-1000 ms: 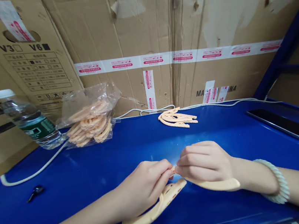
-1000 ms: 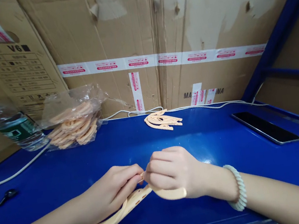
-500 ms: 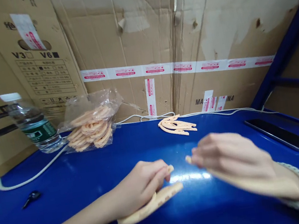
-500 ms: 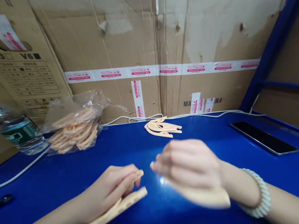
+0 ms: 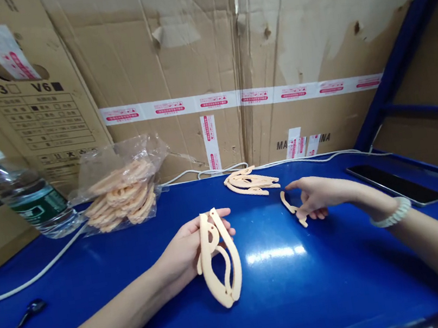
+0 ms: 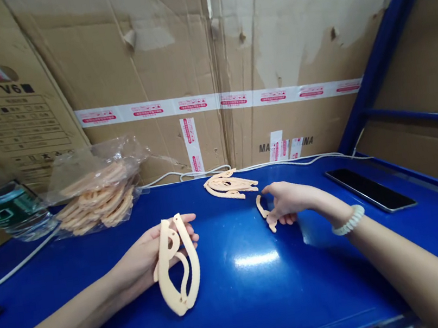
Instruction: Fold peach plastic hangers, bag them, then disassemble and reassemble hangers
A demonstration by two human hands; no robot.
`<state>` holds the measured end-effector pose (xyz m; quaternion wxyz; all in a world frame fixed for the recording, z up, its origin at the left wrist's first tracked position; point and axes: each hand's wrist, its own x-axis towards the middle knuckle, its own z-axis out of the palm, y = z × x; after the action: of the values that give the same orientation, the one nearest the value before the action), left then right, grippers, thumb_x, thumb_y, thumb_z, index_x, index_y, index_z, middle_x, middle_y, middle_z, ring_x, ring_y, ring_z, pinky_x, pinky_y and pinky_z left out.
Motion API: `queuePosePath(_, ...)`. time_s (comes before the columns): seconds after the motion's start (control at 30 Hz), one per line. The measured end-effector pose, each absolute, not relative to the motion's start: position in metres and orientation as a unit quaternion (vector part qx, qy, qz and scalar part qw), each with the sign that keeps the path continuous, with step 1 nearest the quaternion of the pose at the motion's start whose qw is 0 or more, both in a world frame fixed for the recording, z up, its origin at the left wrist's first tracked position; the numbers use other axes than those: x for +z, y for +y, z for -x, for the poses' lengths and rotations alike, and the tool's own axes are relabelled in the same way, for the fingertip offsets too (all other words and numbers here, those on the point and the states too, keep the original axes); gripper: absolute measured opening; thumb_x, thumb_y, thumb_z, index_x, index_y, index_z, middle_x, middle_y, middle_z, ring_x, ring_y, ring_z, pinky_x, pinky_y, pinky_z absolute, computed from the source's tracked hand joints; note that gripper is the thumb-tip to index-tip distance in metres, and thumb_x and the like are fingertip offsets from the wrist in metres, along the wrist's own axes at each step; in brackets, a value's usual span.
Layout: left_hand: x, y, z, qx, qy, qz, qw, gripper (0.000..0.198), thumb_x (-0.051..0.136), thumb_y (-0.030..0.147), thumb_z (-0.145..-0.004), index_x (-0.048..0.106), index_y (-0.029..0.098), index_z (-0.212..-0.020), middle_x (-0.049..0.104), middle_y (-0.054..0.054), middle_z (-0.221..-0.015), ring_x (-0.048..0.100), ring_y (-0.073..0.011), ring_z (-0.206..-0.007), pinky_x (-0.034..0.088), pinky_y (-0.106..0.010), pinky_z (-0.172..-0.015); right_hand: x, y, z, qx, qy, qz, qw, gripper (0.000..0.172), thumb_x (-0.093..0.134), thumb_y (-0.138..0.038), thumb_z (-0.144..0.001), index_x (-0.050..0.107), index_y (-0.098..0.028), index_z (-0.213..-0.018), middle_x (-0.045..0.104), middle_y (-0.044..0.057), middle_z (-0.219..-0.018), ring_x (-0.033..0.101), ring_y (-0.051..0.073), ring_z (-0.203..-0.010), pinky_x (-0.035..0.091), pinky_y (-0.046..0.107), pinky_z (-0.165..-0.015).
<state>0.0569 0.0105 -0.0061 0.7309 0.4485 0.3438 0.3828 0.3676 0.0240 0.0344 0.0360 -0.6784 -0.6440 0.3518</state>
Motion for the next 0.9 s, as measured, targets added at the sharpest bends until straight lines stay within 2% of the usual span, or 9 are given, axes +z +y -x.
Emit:
queuePosePath(0.1,-0.002,0.010,-0.059,0.406,0.372,-0.407,0.729,0.030,0.065,0.005,-0.077,0.072,0.015,-0.105,0.071,-0.006,-0.087,0.068,-0.0170,-0.079,0.053,-0.024,-0.066,0.038,0.012,-0.351,0.167,-0.707,0.684,0.065,0.058,0.064,-0.030,-0.083,0.049,-0.007,-0.134,0.060,-0.001,-0.050,0.055,0.016,-0.043,0.043,0.026,-0.044)
queuePosePath(0.17,0.000,0.010,-0.060,0.418,0.384,-0.386,0.727,0.030,0.061,0.002,-0.080,0.071,0.014,-0.106,0.072,-0.008,-0.091,0.068,-0.0164,-0.075,0.053,-0.024,-0.064,0.037,0.000,-0.333,0.038,-0.800,0.581,0.147,0.037,0.060,-0.027,-0.088,0.059,-0.015,-0.123,0.066,0.002,-0.065,0.061,0.016,-0.056,0.048,0.027,-0.055)
queuePosePath(0.27,0.001,0.010,-0.059,0.437,0.389,-0.357,0.728,0.030,0.053,0.002,-0.088,0.067,0.013,-0.111,0.073,-0.011,-0.096,0.070,-0.0158,-0.074,0.054,-0.024,-0.063,0.025,-0.021,-0.298,-0.009,-0.935,0.296,0.194,0.036,0.057,-0.027,-0.094,0.055,-0.020,-0.129,0.066,0.011,-0.110,0.062,0.019,-0.100,0.051,0.033,-0.084)
queuePosePath(0.47,-0.002,0.002,-0.057,0.452,0.371,-0.270,0.765,0.033,0.036,0.033,-0.103,0.053,0.012,-0.122,0.070,-0.018,-0.111,0.070,-0.0245,-0.099,0.056,-0.037,-0.086,-0.010,-0.035,-0.261,-0.168,-0.951,0.172,0.196,0.023,0.051,-0.014,-0.096,0.061,-0.018,-0.117,0.064,0.009,-0.119,0.053,0.024,-0.117,0.041,0.043,-0.099)
queuePosePath(0.53,-0.001,-0.001,-0.058,0.444,0.370,-0.268,0.771,0.035,0.038,0.038,-0.102,0.054,0.011,-0.119,0.068,-0.020,-0.118,0.068,-0.0262,-0.104,0.055,-0.039,-0.089,-0.014,-0.034,-0.259,-0.175,-0.946,0.174,0.209,0.018,0.051,-0.018,-0.097,0.063,-0.018,-0.111,0.063,0.009,-0.122,0.052,0.025,-0.118,0.040,0.044,-0.100)
queuePosePath(0.6,-0.001,-0.004,-0.060,0.440,0.367,-0.295,0.765,0.023,0.048,0.021,-0.098,0.054,0.011,-0.117,0.065,-0.019,-0.124,0.066,-0.0260,-0.108,0.054,-0.038,-0.092,-0.014,-0.034,-0.258,-0.169,-0.946,0.176,0.213,0.014,0.050,-0.019,-0.097,0.064,-0.018,-0.099,0.065,0.008,-0.116,0.055,0.022,-0.113,0.042,0.042,-0.098)
queuePosePath(0.7,-0.002,-0.009,-0.061,0.421,0.347,-0.363,0.756,0.038,0.053,0.000,-0.087,0.052,0.014,-0.122,0.062,-0.016,-0.129,0.064,-0.0244,-0.112,0.051,-0.036,-0.094,-0.011,-0.037,-0.257,-0.169,-0.948,0.176,0.203,0.019,0.045,-0.016,-0.098,0.061,-0.019,-0.089,0.067,0.006,-0.105,0.057,0.020,-0.105,0.042,0.040,-0.097)
queuePosePath(0.8,-0.007,-0.012,-0.060,0.384,0.328,-0.453,0.734,0.041,0.059,0.016,-0.091,0.048,0.018,-0.130,0.061,-0.013,-0.127,0.064,-0.0239,-0.107,0.051,-0.038,-0.091,-0.011,-0.036,-0.261,-0.192,-0.944,0.183,0.198,0.022,0.040,-0.013,-0.098,0.059,-0.017,-0.089,0.066,0.007,-0.101,0.055,0.022,-0.104,0.035,0.044,-0.103)
queuePosePath(0.9,-0.014,-0.015,-0.060,0.378,0.341,-0.529,0.679,0.051,0.067,0.036,-0.088,0.047,0.019,-0.131,0.065,-0.007,-0.106,0.064,-0.0210,-0.094,0.051,-0.037,-0.087,-0.015,-0.031,-0.266,-0.205,-0.932,0.228,0.191,0.027,0.035,-0.016,-0.100,0.056,-0.017,-0.083,0.063,0.005,-0.086,0.054,0.020,-0.086,0.033,0.043,-0.102)
